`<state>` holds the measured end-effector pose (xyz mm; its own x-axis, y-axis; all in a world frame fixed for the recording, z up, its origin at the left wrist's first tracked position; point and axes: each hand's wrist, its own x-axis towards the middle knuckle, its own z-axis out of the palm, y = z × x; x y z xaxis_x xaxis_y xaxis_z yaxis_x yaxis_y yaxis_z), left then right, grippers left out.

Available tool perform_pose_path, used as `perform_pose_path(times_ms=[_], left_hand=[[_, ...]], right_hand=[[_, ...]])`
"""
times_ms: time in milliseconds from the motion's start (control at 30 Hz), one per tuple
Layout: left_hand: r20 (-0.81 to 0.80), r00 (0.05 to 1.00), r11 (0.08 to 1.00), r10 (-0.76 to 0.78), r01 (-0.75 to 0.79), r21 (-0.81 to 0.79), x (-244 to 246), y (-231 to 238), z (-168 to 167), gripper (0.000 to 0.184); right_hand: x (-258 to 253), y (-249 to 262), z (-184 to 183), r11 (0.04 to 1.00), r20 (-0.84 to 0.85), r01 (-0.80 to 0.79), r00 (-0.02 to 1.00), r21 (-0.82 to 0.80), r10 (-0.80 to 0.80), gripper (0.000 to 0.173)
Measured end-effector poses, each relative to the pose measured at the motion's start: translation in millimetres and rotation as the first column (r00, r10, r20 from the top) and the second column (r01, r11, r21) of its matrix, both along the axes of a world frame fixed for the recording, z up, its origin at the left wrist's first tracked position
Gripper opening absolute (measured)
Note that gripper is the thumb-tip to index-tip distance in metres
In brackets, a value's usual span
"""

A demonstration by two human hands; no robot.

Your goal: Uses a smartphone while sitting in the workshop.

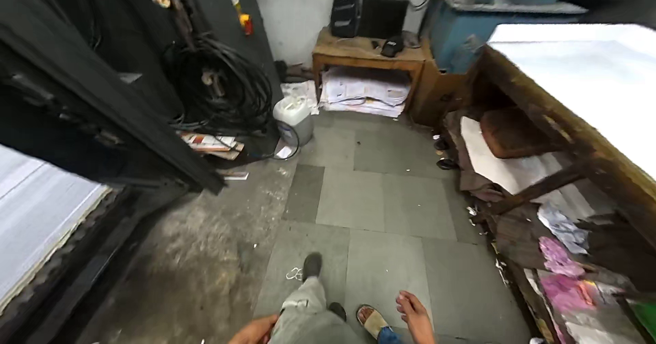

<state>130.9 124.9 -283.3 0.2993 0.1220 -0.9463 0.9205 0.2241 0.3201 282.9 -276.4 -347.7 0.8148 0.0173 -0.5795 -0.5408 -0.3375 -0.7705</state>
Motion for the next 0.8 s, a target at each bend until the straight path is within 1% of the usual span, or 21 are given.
perform_pose_path(times_ms=[33, 67, 100, 133, 167, 200, 267, 300, 333, 400, 433, 467, 500, 533, 600, 633, 667, 700, 733, 800], left_hand=[[-0.036, 0.999, 1.0, 0.02, -0.02, 0.013, 26, 3, -9, 0.034], [-0.075, 0.997, 0.999, 0.017, -0.013, 0.051, 52, 5, -9, 0.037], [-0.111, 0.994, 0.996, 0.005, 0.005, 0.089, 75, 7, -6, 0.039], [-0.135, 0.991, 0.994, -0.008, 0.022, 0.103, 98, 11, -3, 0.041], [-0.145, 0.989, 0.995, -0.028, 0.042, 0.095, 122, 16, -2, 0.041], [-0.144, 0.989, 0.996, -0.045, 0.055, 0.066, 148, 22, -2, 0.041], [-0.108, 0.992, 0.997, -0.072, 0.071, -0.013, 202, 29, -6, 0.034], [-0.078, 0.993, 0.996, -0.085, 0.081, -0.043, 229, 31, -8, 0.032], [-0.047, 0.993, 0.993, -0.104, 0.101, -0.061, 255, 33, -8, 0.033], [0.013, 0.988, 0.987, -0.153, 0.153, -0.049, 299, 37, -1, 0.035], [0.045, 0.982, 0.982, -0.185, 0.186, -0.029, 319, 40, 4, 0.036], [0.075, 0.974, 0.977, -0.214, 0.215, -0.009, 338, 44, 8, 0.039], [0.097, 0.967, 0.972, -0.234, 0.235, 0.004, 356, 48, 13, 0.042], [0.111, 0.961, 0.967, -0.252, 0.253, 0.005, 371, 54, 17, 0.044], [0.153, 0.943, 0.956, -0.294, 0.294, 0.023, 395, 61, 19, 0.039], [0.187, 0.928, 0.947, -0.322, 0.318, 0.053, 404, 63, 18, 0.036], [0.234, 0.908, 0.938, -0.347, 0.335, 0.093, 413, 64, 15, 0.034], [0.282, 0.889, 0.933, -0.36, 0.336, 0.132, 422, 64, 12, 0.032], [0.321, 0.879, 0.935, -0.351, 0.314, 0.164, 429, 61, 10, 0.031], [0.343, 0.894, 0.95, -0.288, 0.221, 0.223, 442, 47, 10, 0.029]], right_hand=[[23, 21, 3, 0.997, -0.014, -0.073, 0.997, 0.021, 0.073, 0.04], [45, 41, 6, 0.98, -0.035, -0.193, 0.98, 0.036, 0.195, 0.04], [67, 61, 9, 0.939, -0.051, -0.341, 0.938, 0.041, 0.343, 0.041], [90, 82, 12, 0.876, -0.054, -0.48, 0.875, 0.04, 0.482, 0.042], [115, 105, 17, 0.809, -0.053, -0.587, 0.807, 0.039, 0.588, 0.044], [141, 128, 23, 0.752, -0.049, -0.657, 0.751, 0.042, 0.659, 0.045], [189, 172, 33, 0.659, -0.026, -0.751, 0.659, 0.032, 0.752, 0.046], [212, 191, 36, 0.597, -0.011, -0.802, 0.597, 0.013, 0.802, 0.047], [235, 208, 40, 0.509, 0.003, -0.86, 0.509, -0.016, 0.861, 0.049], [274, 233, 50, 0.272, -0.019, -0.958, 0.275, -0.088, 0.961, 0.053], [293, 240, 56, 0.163, -0.061, -0.98, 0.171, -0.115, 0.983, 0.054], [313, 245, 60, 0.099, -0.106, -0.987, 0.113, -0.126, 0.988, 0.055], [333, 247, 60, 0.089, -0.141, -0.989, 0.106, -0.119, 0.984, 0.055], [353, 248, 61, 0.107, -0.174, -0.99, 0.121, -0.088, 0.977, 0.055], [389, 248, 64, 0.153, -0.185, -0.988, 0.15, 0.0, 0.971, 0.049], [404, 248, 69, 0.16, -0.147, -0.986, 0.152, 0.04, 0.977, 0.043], [421, 248, 78, 0.147, -0.084, -0.983, 0.138, 0.111, 0.987, 0.035], [438, 249, 88, 0.105, -0.008, -0.973, 0.106, 0.206, 0.994, 0.028], [456, 250, 98, 0.038, 0.082, -0.953, 0.066, 0.301, 0.994, 0.023], [492, 249, 109, -0.125, 0.242, -0.888, -0.016, 0.443, 0.97, 0.018]])
